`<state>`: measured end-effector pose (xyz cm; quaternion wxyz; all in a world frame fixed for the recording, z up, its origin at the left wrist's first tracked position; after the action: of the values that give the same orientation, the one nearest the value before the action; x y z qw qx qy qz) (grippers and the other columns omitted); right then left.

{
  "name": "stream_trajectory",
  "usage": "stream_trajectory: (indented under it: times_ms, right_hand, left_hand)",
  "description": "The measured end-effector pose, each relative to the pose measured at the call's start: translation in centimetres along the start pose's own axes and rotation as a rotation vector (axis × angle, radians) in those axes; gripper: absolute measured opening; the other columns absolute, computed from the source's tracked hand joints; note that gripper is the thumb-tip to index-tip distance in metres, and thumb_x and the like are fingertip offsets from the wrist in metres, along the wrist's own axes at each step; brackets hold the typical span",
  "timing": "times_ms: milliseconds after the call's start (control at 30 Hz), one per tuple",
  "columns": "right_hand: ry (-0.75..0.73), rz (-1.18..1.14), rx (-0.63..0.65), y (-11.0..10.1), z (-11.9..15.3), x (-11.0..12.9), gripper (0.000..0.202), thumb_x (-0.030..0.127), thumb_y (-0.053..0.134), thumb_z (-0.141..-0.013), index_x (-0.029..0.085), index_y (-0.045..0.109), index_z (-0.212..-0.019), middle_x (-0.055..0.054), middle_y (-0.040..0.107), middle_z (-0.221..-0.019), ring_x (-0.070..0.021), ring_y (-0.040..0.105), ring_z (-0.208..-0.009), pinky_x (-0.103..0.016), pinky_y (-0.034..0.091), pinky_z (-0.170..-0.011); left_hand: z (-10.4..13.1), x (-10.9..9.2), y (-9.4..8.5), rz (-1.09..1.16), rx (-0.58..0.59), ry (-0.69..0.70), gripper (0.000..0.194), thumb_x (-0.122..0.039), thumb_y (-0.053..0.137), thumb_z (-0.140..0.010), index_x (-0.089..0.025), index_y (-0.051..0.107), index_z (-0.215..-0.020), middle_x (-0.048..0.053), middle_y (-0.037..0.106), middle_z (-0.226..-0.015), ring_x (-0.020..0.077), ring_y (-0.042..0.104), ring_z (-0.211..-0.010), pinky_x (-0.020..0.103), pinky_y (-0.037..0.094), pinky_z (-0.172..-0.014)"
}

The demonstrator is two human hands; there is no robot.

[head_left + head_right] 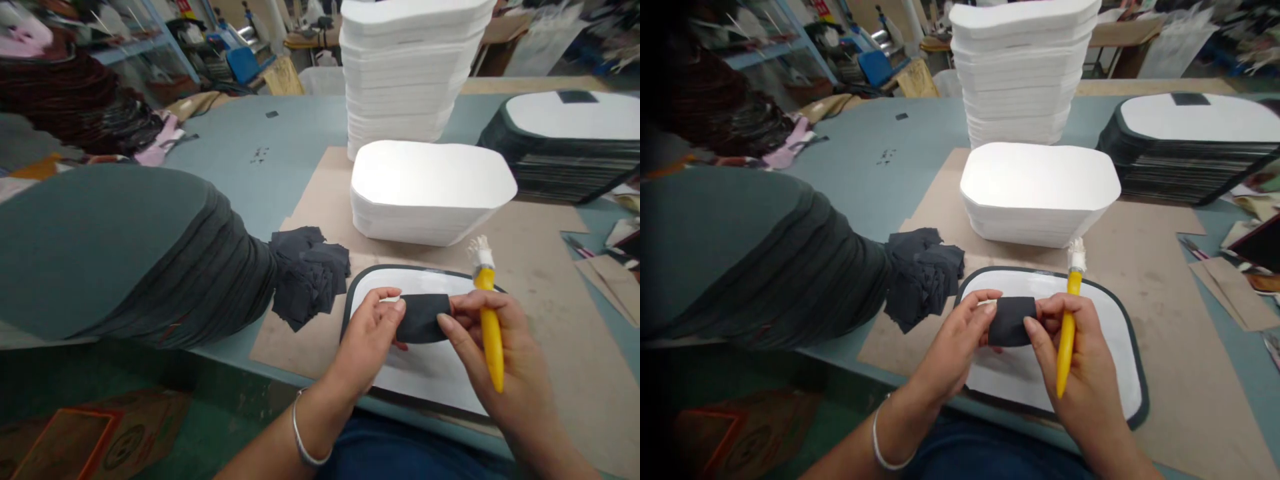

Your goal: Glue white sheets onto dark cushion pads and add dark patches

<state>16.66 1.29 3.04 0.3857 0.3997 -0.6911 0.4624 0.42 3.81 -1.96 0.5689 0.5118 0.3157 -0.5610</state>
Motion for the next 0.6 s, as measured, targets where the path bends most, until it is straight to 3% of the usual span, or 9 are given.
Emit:
stream_trajectory:
  times_ms: [100, 300, 433, 600]
  right_hand:
    - [0.062, 0.031, -0.001, -0.8, 0.0, -2.1, 0.023, 0.033, 0.069, -0.095, 0.025, 0.052, -0.108, -0.002, 0.064, -0.099, -0.0127, 0.067, -0.080, -0.025, 0.058, -0.073]
    - [0.056, 0.372, -0.061, -1.5, -1.3, -5.2, 0.019, 0.036, 0.063, -0.095, 0.025, 0.051, -0.104, 0.001, 0.062, -0.087, -0.0151, 0.063, -0.071, -0.029, 0.050, -0.067]
    - [0.002, 0.545, -0.063, -1.1, -3.7, -6.3, 0.016, 0.032, 0.059, -0.093, 0.024, 0.052, -0.105, -0.002, 0.064, -0.089, -0.0208, 0.064, -0.075, -0.033, 0.047, -0.069]
    - [0.006, 0.714, 0.012, -0.2, -5.1, -7.7, 0.014, 0.028, 0.054, -0.094, 0.023, 0.053, -0.107, -0.008, 0.067, -0.095, -0.0274, 0.065, -0.083, -0.037, 0.047, -0.072]
  left_hand:
    - [-1.2, 0.8, 0.6, 0.038, 0.020, -0.051, 0.036, -0.033, 0.067, -0.090, -0.017, 0.055, -0.120, -0.001, 0.058, -0.082, 0.0120, 0.055, -0.068, 0.021, 0.045, -0.057]
    - [-4.3, -0.6, 1.4, -0.529, -0.069, 0.225, 0.031, -0.014, 0.060, -0.090, -0.020, 0.058, -0.119, -0.003, 0.058, -0.082, 0.0132, 0.058, -0.073, 0.027, 0.045, -0.072]
    - [-6.5, -1.7, 3.0, -0.917, -0.070, 0.355, 0.036, -0.012, 0.058, -0.092, -0.019, 0.056, -0.127, 0.002, 0.065, -0.090, 0.0208, 0.064, -0.086, 0.034, 0.049, -0.080]
    - [-8.0, -1.4, 4.4, -1.205, -0.066, 0.353, 0.036, -0.011, 0.059, -0.093, -0.017, 0.055, -0.129, 0.010, 0.071, -0.106, 0.0281, 0.066, -0.106, 0.040, 0.055, -0.089]
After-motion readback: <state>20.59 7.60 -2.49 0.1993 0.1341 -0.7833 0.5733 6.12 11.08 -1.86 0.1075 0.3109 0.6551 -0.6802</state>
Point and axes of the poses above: each hand's wrist, its own z-axis away from the middle knuckle, its own y-axis out of the palm, x = y × z, the point moved 7 cm from there along -z, towards the middle knuckle
